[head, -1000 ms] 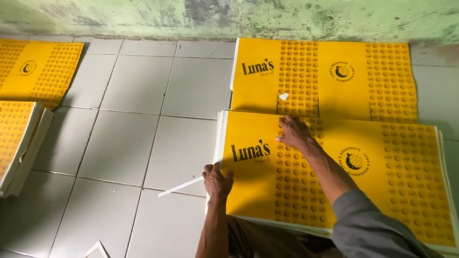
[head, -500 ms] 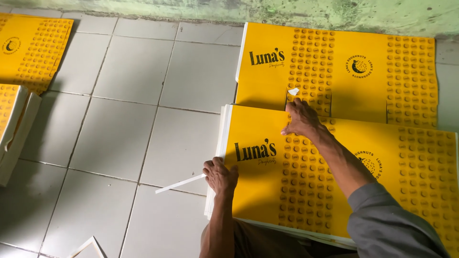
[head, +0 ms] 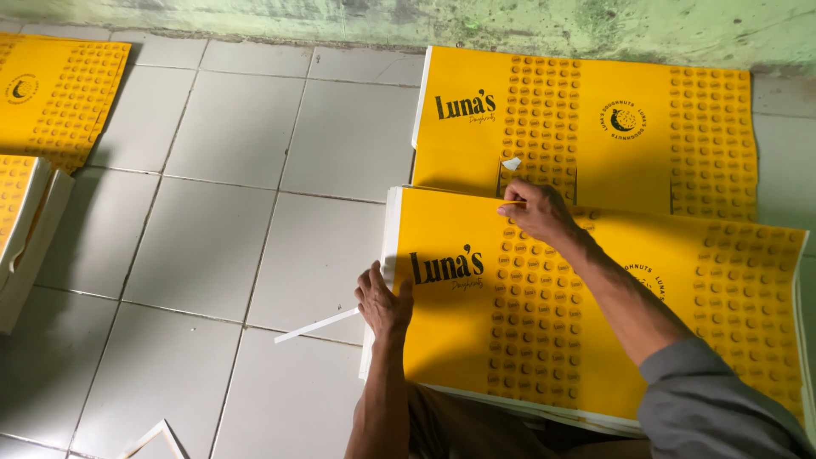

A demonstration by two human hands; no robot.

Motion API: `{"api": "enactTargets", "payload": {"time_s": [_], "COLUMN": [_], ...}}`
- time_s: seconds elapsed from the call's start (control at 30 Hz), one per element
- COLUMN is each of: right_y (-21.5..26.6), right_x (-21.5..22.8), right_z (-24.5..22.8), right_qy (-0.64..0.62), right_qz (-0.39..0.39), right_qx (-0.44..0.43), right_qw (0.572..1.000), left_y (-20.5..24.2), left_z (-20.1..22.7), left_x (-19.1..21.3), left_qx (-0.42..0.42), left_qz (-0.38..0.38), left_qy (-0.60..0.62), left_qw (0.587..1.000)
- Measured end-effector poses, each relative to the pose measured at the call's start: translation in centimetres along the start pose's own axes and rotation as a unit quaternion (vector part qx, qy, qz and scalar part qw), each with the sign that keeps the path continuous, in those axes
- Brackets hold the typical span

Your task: Manually tearing off excess paper strips from the edges of printed yellow packaging sheets.

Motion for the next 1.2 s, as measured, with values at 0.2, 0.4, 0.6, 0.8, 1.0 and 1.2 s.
{"api": "enactTargets", "payload": {"time_s": [0.2,0.4,0.6,0.8,1.0,1.2], "right_y": [2.9,6.2,12.1,19.5,24.2,25.6], "right_x": [8.4,16.6,19.8,21.0,20.8,20.1], "right_z": [-5.5,-10.3,-16.1,-20.6,-24.3,-23.5], "right_qy": [-0.164,-0.172,-0.202,-0.168,-0.224,-0.23], "right_qz": [-0.067,-0.068,-0.078,-0.089,-0.111,-0.066], "right_qx": [0.022,0.046,0.102,0.116,0.25,0.267], "right_qw": [0.984,0.982,0.971,0.975,0.935,0.934], "left_y": [-0.1,4.4,15.2,22.1,20.9,21.1], "left_z": [0.9,7.6,15.0,20.6,22.9,21.1], "left_x": [2.2,9.9,15.1,20.0,20.5,19.3], "left_qx": [-0.084,-0.19,-0.252,-0.339,-0.417,-0.381], "left_qz": [0.04,-0.02,-0.11,-0.191,-0.017,0.054], "left_qy": [0.098,0.345,0.492,0.455,0.425,0.519], "left_qw": [0.991,0.919,0.826,0.801,0.803,0.763]}}
Point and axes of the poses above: each hand's wrist, its own y-axis away from the middle knuckle, its own x-axis out of the back of the hand, z = x × y, the point moved 5 cm from there along -y, towards the middle knuckle, and after that the axes turned 15 degrees about -x, right-handed, at the moved point
